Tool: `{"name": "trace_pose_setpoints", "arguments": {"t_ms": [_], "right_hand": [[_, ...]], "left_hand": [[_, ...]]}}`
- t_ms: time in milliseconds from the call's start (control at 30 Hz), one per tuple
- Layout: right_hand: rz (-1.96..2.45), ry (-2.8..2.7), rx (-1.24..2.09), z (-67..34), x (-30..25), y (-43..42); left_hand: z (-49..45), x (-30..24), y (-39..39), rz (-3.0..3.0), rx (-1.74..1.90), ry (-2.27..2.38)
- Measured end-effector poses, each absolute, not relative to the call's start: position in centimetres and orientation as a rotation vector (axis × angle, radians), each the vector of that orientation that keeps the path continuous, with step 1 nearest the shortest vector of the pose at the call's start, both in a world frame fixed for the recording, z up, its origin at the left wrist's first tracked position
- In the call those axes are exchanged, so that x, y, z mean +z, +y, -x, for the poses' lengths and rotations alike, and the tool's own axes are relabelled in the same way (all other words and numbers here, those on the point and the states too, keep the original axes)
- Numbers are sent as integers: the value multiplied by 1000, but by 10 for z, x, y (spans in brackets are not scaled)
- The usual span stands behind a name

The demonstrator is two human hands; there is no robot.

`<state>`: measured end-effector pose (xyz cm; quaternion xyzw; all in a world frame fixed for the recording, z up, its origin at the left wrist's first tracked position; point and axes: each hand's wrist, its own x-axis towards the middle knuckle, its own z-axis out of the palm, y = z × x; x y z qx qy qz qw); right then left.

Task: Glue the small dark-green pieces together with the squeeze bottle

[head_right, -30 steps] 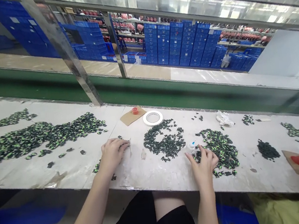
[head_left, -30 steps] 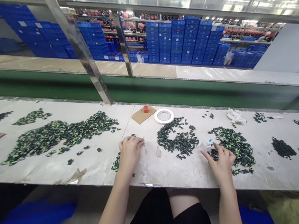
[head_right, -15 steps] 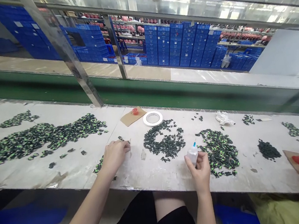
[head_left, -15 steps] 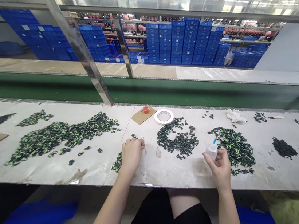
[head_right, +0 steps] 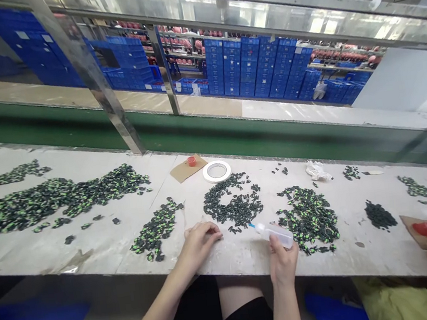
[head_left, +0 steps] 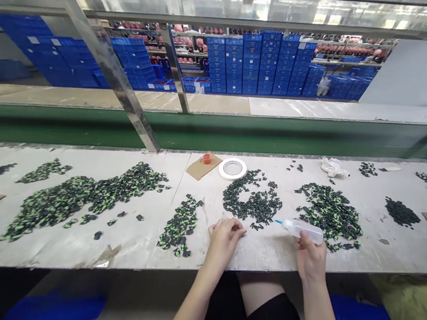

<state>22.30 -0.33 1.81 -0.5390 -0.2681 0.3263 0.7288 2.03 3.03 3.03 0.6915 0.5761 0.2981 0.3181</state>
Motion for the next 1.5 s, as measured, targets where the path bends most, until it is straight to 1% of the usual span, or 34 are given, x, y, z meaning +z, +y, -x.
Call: {"name": "trace_pose_setpoints", "arguments": {"t_ms": [167, 400, 633, 1500], "right_hand": [[1285, -665, 749, -208, 25, -7], [1496, -819, 603, -184, 27, -8], [1541, -1057, 556, -171, 28, -2], [1597, -998, 627, -165, 28, 0]], "left_hand": [[-23, 24, 21, -1821, 872, 1742], [-9, 15, 18, -1705, 940, 1545], [-10, 4, 20, -1575, 1107, 1499], [-9, 3, 22, -1519, 1110, 1473]]}}
